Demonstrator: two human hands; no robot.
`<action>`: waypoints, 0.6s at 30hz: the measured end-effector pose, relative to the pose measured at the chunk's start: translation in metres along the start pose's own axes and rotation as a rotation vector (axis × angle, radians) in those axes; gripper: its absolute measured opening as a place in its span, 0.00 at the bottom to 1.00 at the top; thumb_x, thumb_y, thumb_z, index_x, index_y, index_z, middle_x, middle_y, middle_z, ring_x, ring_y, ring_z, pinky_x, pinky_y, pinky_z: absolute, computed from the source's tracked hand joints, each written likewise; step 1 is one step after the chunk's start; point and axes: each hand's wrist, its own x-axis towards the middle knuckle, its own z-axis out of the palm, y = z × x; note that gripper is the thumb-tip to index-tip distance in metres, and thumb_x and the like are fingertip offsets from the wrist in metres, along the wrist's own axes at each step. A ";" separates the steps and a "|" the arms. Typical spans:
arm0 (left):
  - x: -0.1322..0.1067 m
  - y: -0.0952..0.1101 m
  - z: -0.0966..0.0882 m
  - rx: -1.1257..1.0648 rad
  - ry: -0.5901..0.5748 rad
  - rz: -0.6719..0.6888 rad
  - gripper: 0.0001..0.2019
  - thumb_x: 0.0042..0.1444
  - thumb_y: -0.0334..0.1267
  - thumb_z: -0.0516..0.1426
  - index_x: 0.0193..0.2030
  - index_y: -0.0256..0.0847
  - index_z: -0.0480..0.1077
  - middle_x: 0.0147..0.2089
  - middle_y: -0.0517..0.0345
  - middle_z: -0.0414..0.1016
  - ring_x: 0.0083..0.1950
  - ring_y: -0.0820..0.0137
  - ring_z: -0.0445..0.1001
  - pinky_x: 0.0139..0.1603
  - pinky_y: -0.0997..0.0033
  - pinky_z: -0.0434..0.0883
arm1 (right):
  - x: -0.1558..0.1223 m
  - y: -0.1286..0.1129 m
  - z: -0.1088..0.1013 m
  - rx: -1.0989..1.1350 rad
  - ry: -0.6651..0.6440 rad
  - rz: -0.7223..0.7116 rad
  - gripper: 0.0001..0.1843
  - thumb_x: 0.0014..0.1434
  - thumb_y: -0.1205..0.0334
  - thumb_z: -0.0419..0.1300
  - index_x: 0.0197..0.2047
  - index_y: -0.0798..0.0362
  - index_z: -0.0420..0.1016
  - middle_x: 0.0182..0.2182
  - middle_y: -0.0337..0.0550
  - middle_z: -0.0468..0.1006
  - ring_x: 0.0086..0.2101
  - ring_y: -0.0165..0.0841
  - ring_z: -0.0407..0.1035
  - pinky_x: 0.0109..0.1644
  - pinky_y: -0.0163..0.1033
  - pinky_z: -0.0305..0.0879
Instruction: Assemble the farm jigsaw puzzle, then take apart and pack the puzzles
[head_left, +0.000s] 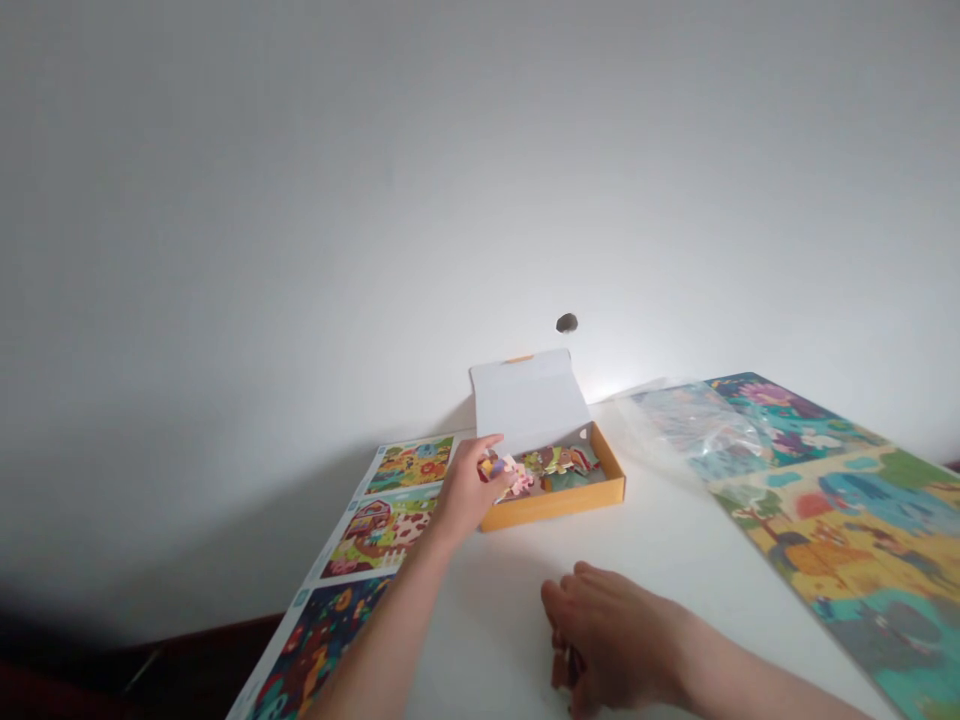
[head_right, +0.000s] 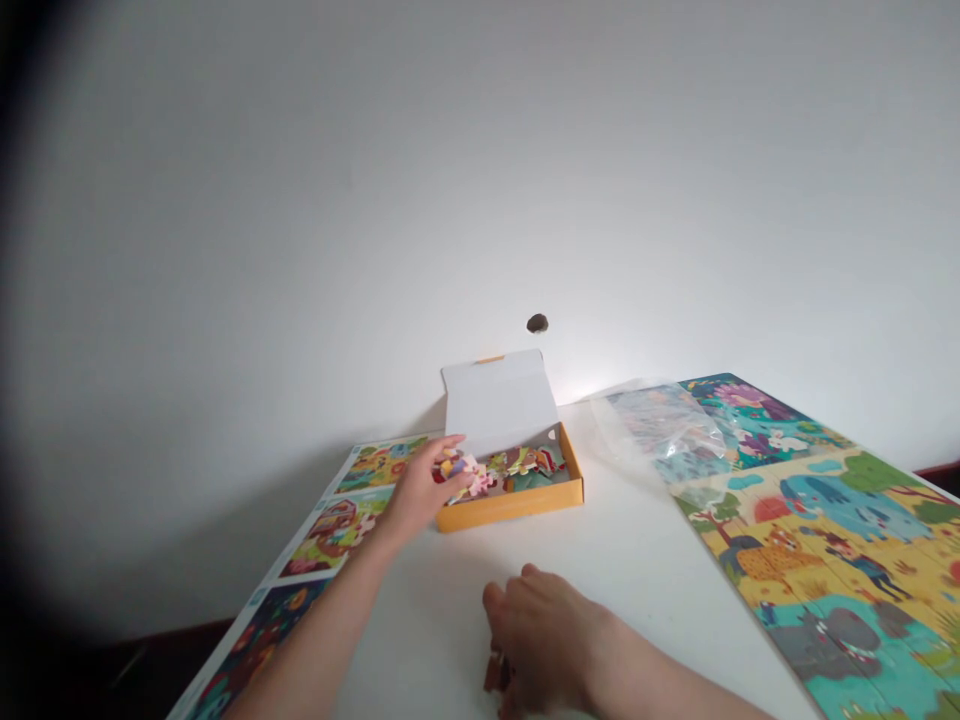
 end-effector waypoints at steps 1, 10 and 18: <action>0.011 -0.007 0.003 0.072 0.022 0.031 0.21 0.46 0.39 0.65 0.50 0.42 0.74 0.49 0.51 0.72 0.51 0.60 0.71 0.56 0.60 0.66 | 0.001 0.003 -0.001 0.078 -0.020 -0.029 0.18 0.44 0.61 0.70 0.36 0.53 0.69 0.31 0.40 0.80 0.38 0.40 0.74 0.44 0.40 0.64; 0.056 -0.080 0.017 -0.177 0.256 -0.340 0.33 0.48 0.38 0.62 0.61 0.30 0.61 0.54 0.34 0.73 0.54 0.53 0.73 0.54 0.55 0.68 | 0.016 0.044 -0.040 0.630 0.789 -0.144 0.11 0.66 0.62 0.48 0.51 0.51 0.59 0.44 0.47 0.77 0.38 0.31 0.72 0.42 0.36 0.69; 0.052 -0.080 0.027 -0.407 0.235 -0.225 0.21 0.44 0.39 0.61 0.47 0.35 0.73 0.42 0.51 0.79 0.44 0.63 0.76 0.50 0.66 0.69 | 0.044 0.098 -0.040 0.168 1.155 0.411 0.26 0.64 0.55 0.48 0.64 0.53 0.55 0.59 0.54 0.65 0.58 0.47 0.58 0.62 0.57 0.52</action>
